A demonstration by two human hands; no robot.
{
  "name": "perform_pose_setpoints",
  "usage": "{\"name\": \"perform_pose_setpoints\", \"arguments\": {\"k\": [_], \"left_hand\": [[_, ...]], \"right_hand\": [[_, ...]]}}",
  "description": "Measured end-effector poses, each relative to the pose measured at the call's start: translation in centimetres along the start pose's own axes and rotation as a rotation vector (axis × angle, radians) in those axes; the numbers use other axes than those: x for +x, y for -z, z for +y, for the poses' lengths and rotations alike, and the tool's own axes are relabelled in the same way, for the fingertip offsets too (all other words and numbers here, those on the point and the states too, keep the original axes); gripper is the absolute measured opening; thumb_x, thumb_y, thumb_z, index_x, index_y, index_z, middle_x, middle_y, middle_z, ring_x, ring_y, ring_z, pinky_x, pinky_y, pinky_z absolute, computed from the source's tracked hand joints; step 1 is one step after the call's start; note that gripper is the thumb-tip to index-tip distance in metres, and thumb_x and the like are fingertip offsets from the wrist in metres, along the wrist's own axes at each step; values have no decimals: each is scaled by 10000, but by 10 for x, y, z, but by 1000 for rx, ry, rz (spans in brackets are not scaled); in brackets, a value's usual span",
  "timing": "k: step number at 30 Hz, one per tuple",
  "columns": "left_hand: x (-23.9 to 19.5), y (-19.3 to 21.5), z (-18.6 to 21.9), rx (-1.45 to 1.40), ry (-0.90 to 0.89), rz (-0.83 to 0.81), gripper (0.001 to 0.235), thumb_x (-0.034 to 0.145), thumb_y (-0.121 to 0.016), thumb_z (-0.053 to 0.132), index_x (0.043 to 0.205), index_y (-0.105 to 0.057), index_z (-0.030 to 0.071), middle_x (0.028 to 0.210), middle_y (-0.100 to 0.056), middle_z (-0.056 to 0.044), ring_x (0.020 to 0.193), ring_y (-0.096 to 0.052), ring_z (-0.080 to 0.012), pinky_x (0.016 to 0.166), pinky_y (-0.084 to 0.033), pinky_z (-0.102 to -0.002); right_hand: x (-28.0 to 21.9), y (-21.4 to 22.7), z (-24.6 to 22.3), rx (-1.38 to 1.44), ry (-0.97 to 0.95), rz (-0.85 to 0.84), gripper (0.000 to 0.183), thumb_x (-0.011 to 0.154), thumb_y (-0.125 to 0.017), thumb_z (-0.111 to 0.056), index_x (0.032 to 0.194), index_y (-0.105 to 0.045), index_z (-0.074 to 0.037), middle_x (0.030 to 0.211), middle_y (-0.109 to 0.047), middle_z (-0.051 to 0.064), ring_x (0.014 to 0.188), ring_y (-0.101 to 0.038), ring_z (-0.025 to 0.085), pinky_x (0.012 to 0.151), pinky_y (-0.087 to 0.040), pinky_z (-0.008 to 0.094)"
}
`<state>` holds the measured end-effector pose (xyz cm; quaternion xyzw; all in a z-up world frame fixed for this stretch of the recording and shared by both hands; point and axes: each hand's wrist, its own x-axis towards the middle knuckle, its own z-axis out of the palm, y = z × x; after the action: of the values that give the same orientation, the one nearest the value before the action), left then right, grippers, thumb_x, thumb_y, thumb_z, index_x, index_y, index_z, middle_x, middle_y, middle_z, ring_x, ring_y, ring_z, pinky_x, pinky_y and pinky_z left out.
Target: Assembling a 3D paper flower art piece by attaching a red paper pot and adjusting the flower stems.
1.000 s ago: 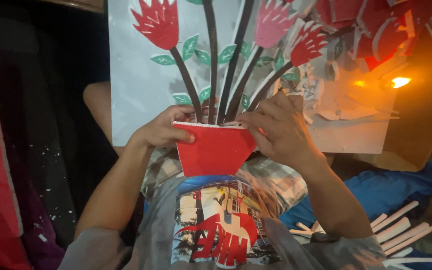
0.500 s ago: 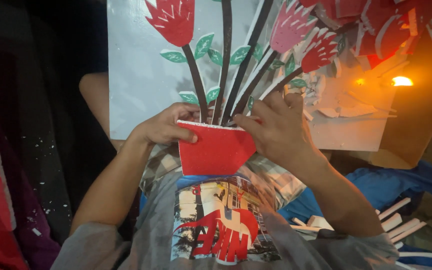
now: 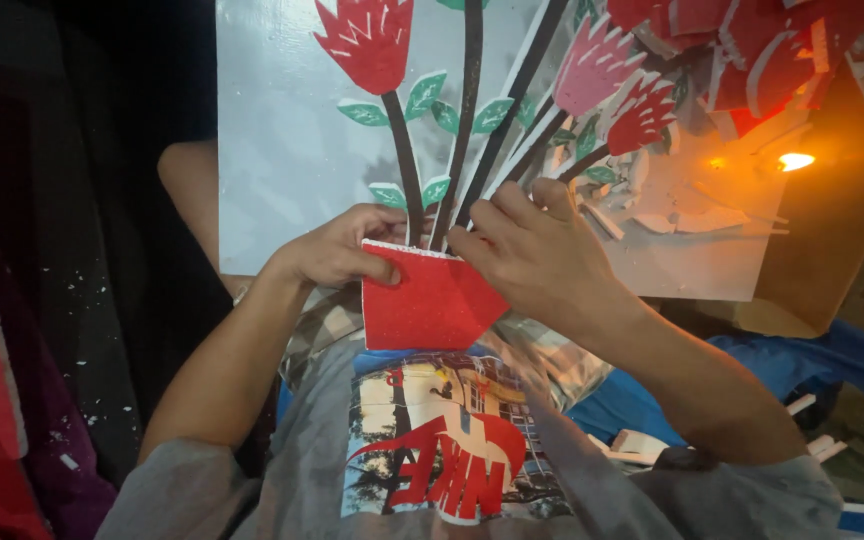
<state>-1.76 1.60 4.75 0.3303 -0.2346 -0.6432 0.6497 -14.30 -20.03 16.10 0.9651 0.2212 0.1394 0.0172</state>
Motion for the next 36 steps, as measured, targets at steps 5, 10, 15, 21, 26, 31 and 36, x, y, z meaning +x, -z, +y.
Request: {"name": "perform_pose_setpoints", "arguments": {"k": [5, 10, 15, 21, 26, 31, 36], "left_hand": [[-3, -5, 7, -24, -13, -13, 292, 791, -782, -25, 1042, -635, 3, 923, -670, -164, 856, -725, -336, 712, -634, -429], [-5, -8, 15, 36, -27, -17, 205, 835, -744, -30, 990, -615, 6, 889, -651, -141, 828, -709, -281, 696, -627, -397], [-8, 2, -15, -84, -30, 78, 318, 813, -708, -97, 1104, -598, -28, 976, -673, -127, 842, -719, -281, 698, -616, -392], [-9, -5, -12, -73, -43, 139, 385, 813, -702, -106, 1172, -579, -44, 1069, -691, -147, 875, -718, -282, 718, -626, -406], [-13, -3, -22, -212, -106, 202, 545, 754, -658, -173, 1279, -555, -66, 1171, -688, -204, 972, -732, -371, 753, -628, -431], [-8, -20, -4, -270, -144, 258, 591, 708, -684, -155, 1277, -564, -52, 1142, -691, -200, 976, -729, -378, 769, -633, -437], [4, -23, 11, -278, -163, 255, 656, 696, -672, -170, 1328, -557, -36, 1080, -693, -221, 968, -746, -414, 753, -657, -489]], "right_hand": [[-7, -2, 7, 28, 11, -20, 248, 1060, -509, -113, 848, -615, -184, 786, -453, 22, 808, -480, 230, 797, -317, 418], [-19, -6, 5, 35, -6, -24, 280, 1076, -498, -159, 806, -575, -157, 756, -435, 50, 787, -474, 260, 778, -318, 425], [-34, -6, 4, -12, -50, -69, 307, 1029, -579, -200, 724, -549, -181, 686, -473, 55, 756, -486, 253, 759, -328, 421], [-60, 12, 12, 102, -197, -148, 239, 1023, -520, -308, 828, -596, -193, 750, -518, 27, 835, -525, 263, 837, -357, 487], [-116, -9, 8, 546, -709, -132, 347, 1096, -348, -411, 940, -548, -174, 792, -556, 53, 759, -550, 286, 745, -400, 419], [-92, -51, -46, 1064, -1085, 338, 343, 995, -730, -199, 1106, -425, -87, 1041, -608, 61, 897, -579, 112, 815, -488, 271], [-56, -61, -69, 1497, -1258, 812, 511, 903, -772, -43, 998, -291, -188, 1273, -688, 231, 884, -700, 117, 743, -531, 206]]}}
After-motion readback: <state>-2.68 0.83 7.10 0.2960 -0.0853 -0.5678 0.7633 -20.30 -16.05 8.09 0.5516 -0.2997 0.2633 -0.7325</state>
